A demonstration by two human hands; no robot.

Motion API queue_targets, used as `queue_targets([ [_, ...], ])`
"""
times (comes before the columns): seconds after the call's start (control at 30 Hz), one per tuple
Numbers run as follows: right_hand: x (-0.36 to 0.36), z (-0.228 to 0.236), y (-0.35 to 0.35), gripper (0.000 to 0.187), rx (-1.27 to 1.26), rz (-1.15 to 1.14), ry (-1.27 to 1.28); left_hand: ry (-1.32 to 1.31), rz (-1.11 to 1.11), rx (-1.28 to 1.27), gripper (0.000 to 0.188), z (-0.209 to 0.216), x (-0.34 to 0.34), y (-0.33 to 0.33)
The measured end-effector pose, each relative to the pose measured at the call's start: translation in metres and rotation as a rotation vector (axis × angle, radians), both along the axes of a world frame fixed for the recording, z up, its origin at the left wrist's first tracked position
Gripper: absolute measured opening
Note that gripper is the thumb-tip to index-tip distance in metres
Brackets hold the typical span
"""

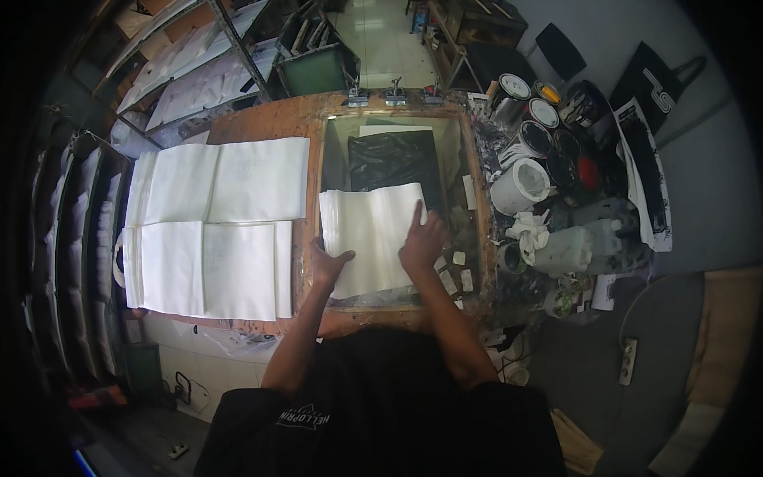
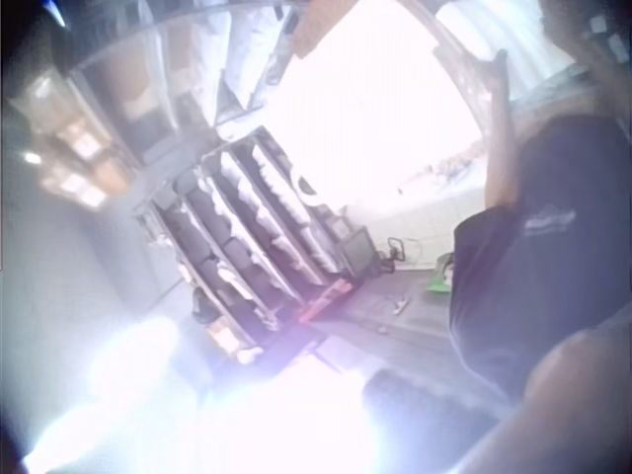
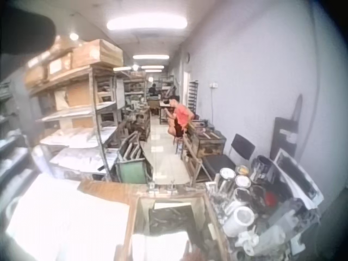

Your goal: The person repeatedly folds white fabric pieces on a wooden table, aligns edges, and stacks them. The person also moves to a nearby shelf to retrieve more fabric and returns to continue folding.

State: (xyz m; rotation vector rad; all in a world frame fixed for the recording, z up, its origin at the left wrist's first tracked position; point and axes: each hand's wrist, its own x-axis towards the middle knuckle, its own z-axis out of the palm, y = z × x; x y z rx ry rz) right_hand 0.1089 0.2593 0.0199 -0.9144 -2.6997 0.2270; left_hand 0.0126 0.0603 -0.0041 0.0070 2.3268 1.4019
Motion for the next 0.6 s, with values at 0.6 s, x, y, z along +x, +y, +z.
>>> queue_targets([
  [0.6, -0.036, -0.052, -0.037, 0.034, -0.021, 0.144, -0.250, 0.024, 0.073, 0.111, 0.106, -0.030, -0.007, -0.002],
])
